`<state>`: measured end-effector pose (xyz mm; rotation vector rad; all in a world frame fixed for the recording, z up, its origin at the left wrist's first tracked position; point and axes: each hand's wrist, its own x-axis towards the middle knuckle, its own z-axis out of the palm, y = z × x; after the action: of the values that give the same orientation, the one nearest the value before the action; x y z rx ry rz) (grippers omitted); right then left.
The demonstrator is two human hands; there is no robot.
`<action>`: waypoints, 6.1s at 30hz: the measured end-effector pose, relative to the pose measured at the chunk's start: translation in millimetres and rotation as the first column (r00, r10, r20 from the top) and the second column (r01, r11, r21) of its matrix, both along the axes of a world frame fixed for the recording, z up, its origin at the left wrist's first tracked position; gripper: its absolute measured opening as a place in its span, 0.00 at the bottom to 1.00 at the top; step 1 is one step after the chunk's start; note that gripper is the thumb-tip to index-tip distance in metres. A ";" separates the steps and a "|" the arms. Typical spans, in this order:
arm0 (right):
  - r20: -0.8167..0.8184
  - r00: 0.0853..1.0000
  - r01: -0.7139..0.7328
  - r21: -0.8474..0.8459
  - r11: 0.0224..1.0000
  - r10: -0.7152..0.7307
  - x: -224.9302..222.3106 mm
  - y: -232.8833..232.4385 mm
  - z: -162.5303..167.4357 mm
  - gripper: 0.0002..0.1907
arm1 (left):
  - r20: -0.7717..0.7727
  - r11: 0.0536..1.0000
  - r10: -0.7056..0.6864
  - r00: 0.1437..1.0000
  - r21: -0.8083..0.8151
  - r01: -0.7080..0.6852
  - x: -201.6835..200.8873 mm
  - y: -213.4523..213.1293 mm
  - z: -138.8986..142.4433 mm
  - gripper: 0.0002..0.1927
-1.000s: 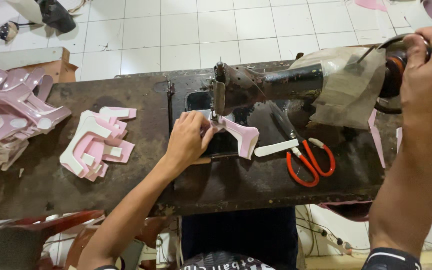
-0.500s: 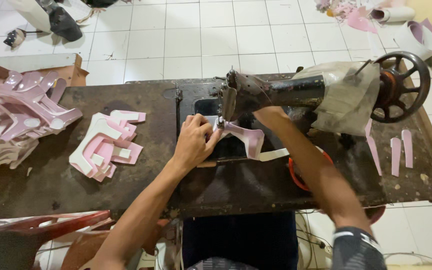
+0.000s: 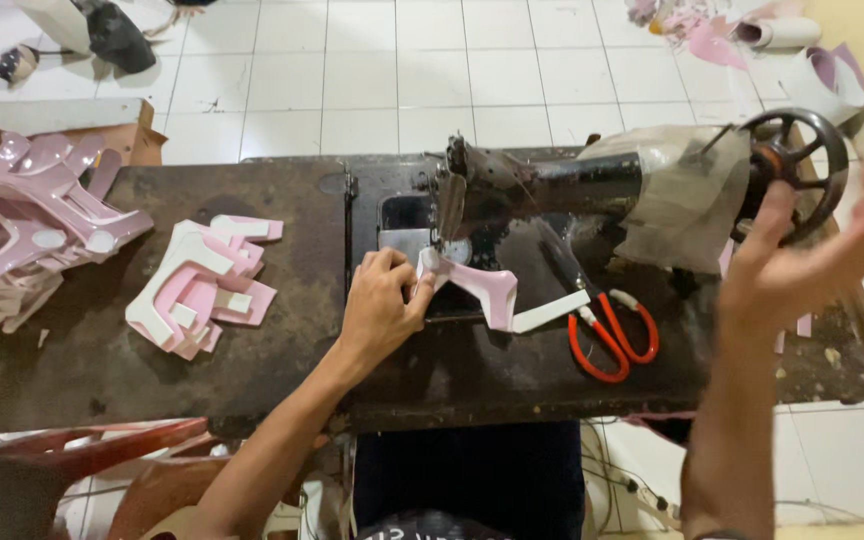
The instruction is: The person sews pink shoe upper pieces together on a treadle sewing machine, guiding the fabric under the needle, then trims the thread with scissors and places the finished piece on a growing pile of completed shoe parts on the workbench.
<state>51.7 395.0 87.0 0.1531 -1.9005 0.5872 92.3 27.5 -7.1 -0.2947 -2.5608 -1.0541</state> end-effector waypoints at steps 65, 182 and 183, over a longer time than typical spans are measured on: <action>0.735 -0.006 -0.257 -0.657 0.709 0.678 -78.4 -154.9 -94.7 0.13 | -0.264 0.926 -0.287 0.921 -0.323 0.196 -29.9 -24.0 -9.0 0.16; -0.244 -0.084 -0.393 -0.883 -0.257 0.966 -113.8 -152.2 -95.1 0.37 | 0.154 0.889 -0.225 0.962 -0.373 0.267 -48.7 -19.1 6.9 0.11; -0.230 -0.079 -0.439 -0.866 -0.241 0.970 -113.0 -151.8 -96.8 0.37 | 0.068 0.901 -0.266 0.962 -0.336 0.273 -43.7 -16.3 5.5 0.10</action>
<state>-61.3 243.2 -9.7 0.8688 -1.5012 2.8576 48.6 11.2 -1.6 -0.7527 -2.7721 -0.6863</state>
